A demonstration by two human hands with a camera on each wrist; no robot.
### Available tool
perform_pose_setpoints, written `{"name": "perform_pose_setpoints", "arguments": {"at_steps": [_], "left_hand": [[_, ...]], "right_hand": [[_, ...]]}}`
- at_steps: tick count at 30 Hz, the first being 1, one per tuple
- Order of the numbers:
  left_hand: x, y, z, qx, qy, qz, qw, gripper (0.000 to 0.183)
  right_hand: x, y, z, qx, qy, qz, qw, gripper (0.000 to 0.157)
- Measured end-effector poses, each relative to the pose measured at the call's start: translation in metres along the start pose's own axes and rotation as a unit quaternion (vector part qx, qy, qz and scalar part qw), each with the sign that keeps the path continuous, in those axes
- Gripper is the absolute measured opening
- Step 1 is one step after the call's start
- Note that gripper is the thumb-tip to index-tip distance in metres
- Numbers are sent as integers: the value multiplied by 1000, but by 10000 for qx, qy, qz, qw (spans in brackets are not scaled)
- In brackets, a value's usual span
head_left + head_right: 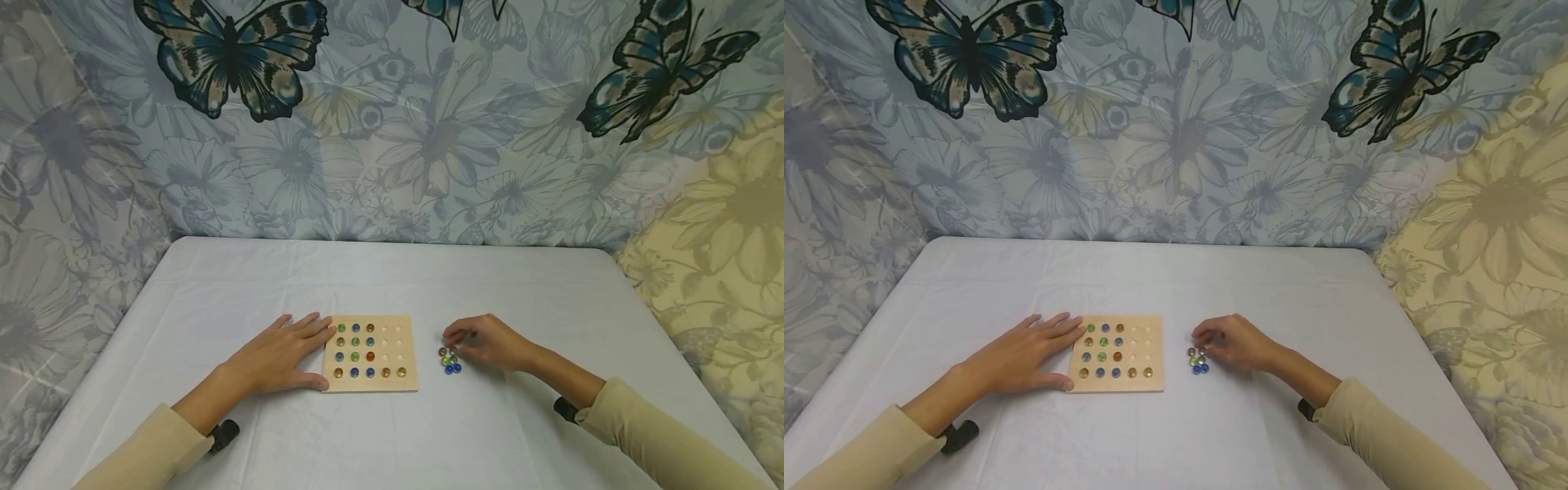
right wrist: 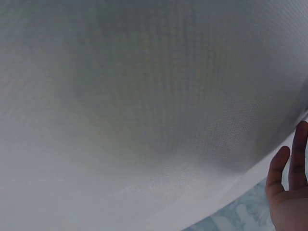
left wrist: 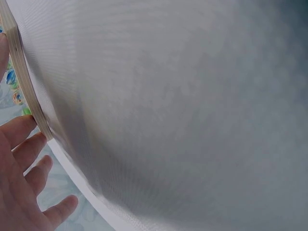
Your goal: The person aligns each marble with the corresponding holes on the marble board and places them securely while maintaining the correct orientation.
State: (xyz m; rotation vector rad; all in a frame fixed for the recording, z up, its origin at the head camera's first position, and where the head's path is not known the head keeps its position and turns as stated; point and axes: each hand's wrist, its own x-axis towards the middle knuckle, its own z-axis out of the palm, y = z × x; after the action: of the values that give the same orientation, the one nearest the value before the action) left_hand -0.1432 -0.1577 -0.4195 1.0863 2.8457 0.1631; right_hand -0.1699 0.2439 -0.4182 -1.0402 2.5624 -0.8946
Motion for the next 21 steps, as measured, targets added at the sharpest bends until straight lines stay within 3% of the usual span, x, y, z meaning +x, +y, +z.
{"name": "perform_pose_setpoints", "arguments": {"at_steps": [21], "left_hand": [[-1,0,-1,-26,-7,-16,10000,92]], "right_hand": [[7,-7,-1,-267,81,202,9994,28]]}}
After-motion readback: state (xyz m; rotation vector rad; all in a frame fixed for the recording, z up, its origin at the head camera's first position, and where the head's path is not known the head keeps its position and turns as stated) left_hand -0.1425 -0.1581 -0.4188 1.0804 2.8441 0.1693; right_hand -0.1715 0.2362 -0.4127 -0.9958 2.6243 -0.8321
